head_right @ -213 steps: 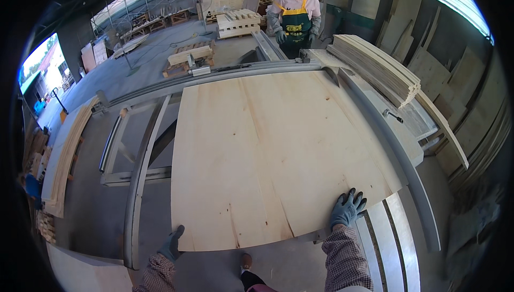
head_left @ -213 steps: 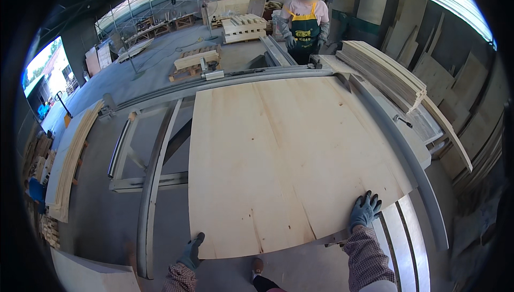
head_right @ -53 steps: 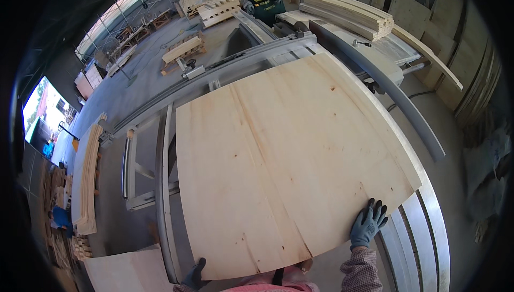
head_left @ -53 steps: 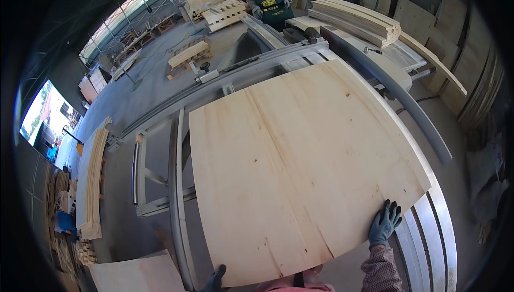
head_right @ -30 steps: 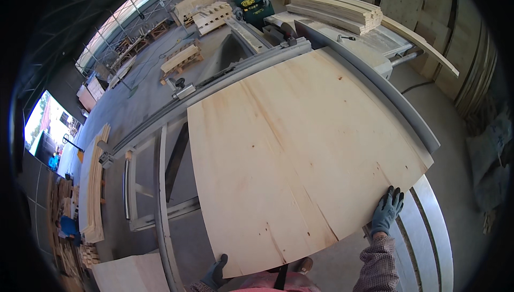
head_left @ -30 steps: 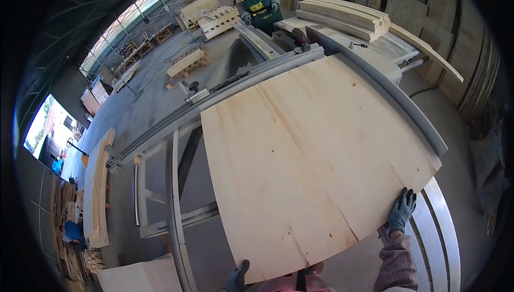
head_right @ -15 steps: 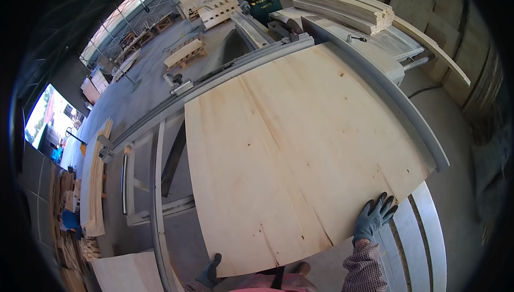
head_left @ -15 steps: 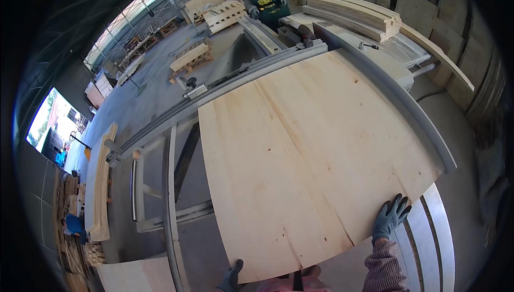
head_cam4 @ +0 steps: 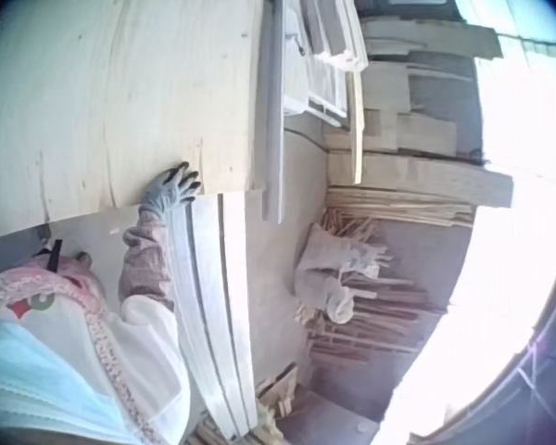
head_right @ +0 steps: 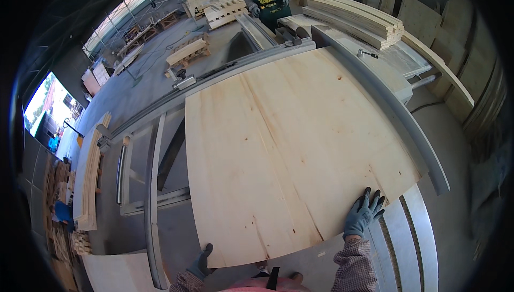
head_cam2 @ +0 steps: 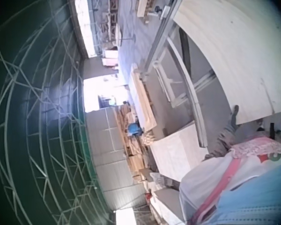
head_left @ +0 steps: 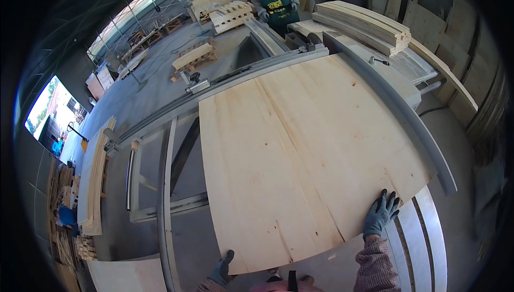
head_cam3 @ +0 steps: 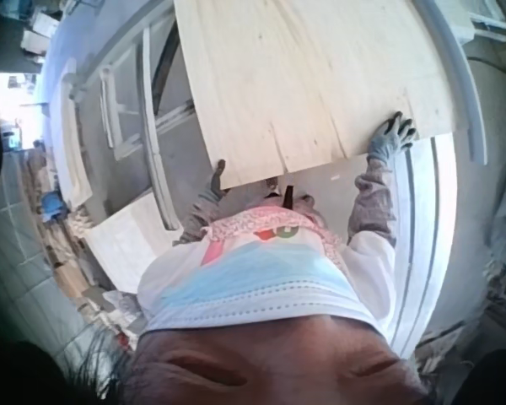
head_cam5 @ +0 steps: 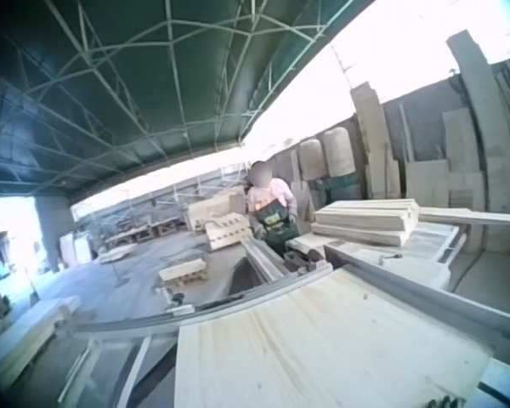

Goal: The person positions a large plywood sheet on a table saw and, with assistance from a coworker, guides it through the blade to cut it into narrower strips. The person repeatedly aligns and feeds the sheet, then removes the cut pieces as they are produced.

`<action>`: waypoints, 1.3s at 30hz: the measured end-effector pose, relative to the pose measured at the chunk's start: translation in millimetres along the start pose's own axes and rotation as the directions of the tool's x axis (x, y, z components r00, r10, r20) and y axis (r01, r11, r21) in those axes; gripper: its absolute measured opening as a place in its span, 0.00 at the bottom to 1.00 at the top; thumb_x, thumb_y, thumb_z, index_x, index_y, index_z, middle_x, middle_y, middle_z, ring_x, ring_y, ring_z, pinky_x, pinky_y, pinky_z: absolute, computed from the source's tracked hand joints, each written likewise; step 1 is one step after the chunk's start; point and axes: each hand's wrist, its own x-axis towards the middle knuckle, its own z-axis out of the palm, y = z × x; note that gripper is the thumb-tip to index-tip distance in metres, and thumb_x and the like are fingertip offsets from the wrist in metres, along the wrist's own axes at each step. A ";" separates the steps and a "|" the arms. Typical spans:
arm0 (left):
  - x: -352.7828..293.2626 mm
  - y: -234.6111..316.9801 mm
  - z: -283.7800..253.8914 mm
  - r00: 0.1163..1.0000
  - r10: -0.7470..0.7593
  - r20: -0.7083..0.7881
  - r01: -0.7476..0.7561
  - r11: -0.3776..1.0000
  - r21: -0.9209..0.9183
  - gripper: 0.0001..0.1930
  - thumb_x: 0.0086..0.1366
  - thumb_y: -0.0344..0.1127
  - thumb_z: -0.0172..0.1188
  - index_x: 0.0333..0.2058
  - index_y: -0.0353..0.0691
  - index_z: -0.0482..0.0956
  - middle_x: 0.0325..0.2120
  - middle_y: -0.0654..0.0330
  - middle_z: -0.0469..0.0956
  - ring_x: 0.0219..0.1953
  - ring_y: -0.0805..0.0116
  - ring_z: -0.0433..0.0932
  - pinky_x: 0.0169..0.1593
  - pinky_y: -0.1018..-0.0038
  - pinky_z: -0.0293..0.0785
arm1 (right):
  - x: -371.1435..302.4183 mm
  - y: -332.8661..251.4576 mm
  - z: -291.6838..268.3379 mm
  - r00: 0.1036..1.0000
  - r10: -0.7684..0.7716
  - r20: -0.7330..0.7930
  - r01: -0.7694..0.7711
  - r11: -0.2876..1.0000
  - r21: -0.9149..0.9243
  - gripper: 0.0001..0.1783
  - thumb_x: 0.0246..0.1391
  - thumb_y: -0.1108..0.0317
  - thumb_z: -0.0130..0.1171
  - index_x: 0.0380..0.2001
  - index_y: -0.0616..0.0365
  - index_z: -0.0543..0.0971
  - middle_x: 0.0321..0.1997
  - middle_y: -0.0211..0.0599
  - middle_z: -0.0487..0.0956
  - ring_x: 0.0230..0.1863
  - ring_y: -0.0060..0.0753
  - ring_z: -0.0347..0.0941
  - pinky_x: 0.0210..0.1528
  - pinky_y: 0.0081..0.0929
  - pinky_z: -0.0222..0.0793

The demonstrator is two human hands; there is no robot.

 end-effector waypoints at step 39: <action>-19.3 17.1 47.0 0.975 0.217 -0.044 -0.217 0.976 -0.004 0.31 0.57 0.53 0.58 0.54 0.41 0.64 0.47 0.54 0.69 0.48 0.60 0.70 0.45 0.63 0.74 | 8.4 -11.9 2.1 0.999 0.036 0.008 -0.035 0.999 -0.027 0.24 0.56 0.56 0.44 0.58 0.36 0.65 0.67 0.33 0.55 0.69 0.43 0.41 0.66 0.53 0.30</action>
